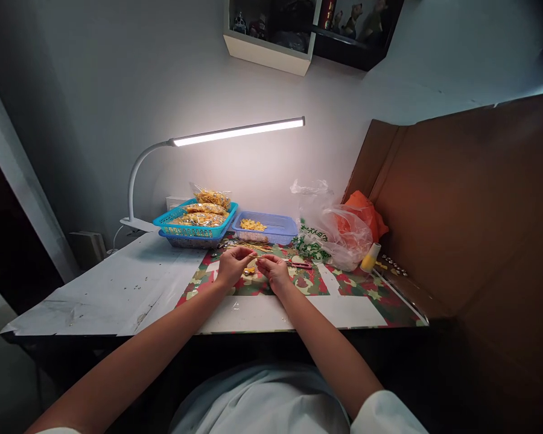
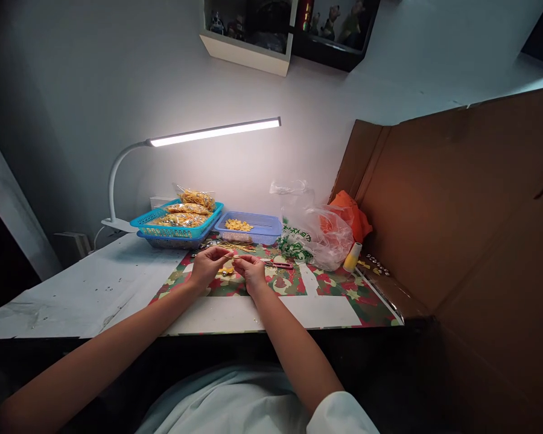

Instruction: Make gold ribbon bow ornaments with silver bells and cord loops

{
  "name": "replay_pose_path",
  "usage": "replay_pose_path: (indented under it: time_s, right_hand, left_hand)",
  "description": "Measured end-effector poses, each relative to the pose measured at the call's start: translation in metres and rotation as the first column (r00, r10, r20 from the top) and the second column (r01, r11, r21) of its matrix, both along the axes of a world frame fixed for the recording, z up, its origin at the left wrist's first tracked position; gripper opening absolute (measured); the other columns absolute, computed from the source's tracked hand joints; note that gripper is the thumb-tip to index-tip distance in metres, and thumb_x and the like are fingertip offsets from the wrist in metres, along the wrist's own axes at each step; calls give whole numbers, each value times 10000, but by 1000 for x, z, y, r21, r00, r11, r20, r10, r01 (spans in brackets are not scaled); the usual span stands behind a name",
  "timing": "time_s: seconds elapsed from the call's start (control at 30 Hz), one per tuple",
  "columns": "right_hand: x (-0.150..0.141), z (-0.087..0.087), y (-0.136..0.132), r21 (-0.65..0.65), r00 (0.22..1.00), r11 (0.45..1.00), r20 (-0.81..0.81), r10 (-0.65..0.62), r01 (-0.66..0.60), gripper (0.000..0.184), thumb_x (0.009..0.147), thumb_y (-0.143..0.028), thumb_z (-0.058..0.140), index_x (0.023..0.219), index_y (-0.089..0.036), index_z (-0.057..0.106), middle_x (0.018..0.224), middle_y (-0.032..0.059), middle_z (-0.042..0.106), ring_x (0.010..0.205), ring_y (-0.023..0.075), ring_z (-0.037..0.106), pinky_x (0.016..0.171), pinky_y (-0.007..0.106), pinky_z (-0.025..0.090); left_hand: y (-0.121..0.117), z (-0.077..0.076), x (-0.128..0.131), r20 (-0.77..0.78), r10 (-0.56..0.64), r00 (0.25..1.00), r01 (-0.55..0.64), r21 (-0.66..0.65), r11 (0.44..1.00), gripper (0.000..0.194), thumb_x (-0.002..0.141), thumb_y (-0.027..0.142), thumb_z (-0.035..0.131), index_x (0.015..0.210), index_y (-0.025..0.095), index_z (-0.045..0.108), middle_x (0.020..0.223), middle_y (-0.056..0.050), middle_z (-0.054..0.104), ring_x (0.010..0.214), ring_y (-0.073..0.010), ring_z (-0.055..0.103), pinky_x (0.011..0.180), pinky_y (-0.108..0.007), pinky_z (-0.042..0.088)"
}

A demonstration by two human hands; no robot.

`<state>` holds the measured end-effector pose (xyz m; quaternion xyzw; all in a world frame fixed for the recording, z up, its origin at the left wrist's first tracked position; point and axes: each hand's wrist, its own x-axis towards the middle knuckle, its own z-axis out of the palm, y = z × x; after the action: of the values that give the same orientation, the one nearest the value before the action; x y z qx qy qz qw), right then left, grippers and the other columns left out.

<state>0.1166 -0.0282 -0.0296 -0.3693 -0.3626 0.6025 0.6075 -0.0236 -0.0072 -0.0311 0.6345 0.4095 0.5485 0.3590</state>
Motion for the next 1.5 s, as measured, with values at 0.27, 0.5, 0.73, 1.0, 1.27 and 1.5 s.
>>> replay_pose_path:
  time_s: [0.27, 0.5, 0.73, 1.0, 1.27, 1.5]
  right_hand:
    - [1, 0, 2, -48, 999, 999, 37, 8, -7, 322, 960, -330, 610, 1231, -156, 589, 1221, 93, 621, 1030, 219, 647, 865, 420, 570]
    - [3, 1, 2, -30, 999, 999, 51, 20, -19, 310, 960, -325, 610, 1217, -152, 593, 1191, 88, 631, 994, 207, 655, 836, 400, 580]
    - [4, 1, 1, 20, 997, 999, 71, 25, -26, 308, 961, -325, 608, 1219, -158, 596, 1220, 92, 623, 1025, 215, 646, 864, 414, 570]
    - [7, 2, 0, 59, 995, 998, 96, 16, -21, 306, 959, -323, 611, 1215, -155, 597, 1209, 90, 627, 1014, 212, 650, 853, 408, 574]
    - [7, -1, 4, 77, 993, 997, 119, 21, -31, 308, 958, -323, 613, 1215, -156, 599, 1213, 91, 626, 1014, 212, 649, 851, 406, 574]
    - [8, -2, 3, 116, 985, 992, 168, 24, -44, 263, 960, -320, 610, 1156, -144, 619, 1132, 76, 651, 929, 182, 661, 788, 361, 583]
  left_hand:
    - [5, -2, 2, 31, -69, 997, 70, -27, 997, 280, 956, 315, 620, 1181, 148, 619, 1143, -85, 661, 935, -213, 672, 790, -396, 592]
    - [6, -2, -1, 19, -135, 991, 136, -33, 990, 289, 955, 315, 621, 1192, 148, 615, 1158, -88, 657, 950, -219, 670, 801, -405, 590]
    - [5, 1, -2, -44, -157, 987, 157, 14, 987, 295, 955, 317, 621, 1197, 150, 614, 1176, -92, 653, 978, -227, 667, 824, -420, 584]
    - [3, -2, -3, -206, -102, 973, 122, 87, 989, 288, 953, 326, 623, 1178, 146, 623, 1153, -85, 660, 952, -224, 670, 804, -407, 588]
    - [1, -1, -6, -312, -14, 950, 77, 193, 978, 276, 959, 328, 613, 1171, 152, 627, 1154, -86, 660, 955, -220, 668, 816, -410, 584]
    - [4, -4, -6, -324, 15, 946, 75, 262, 962, 277, 963, 330, 607, 1175, 153, 625, 1148, -85, 662, 941, -215, 670, 802, -400, 587]
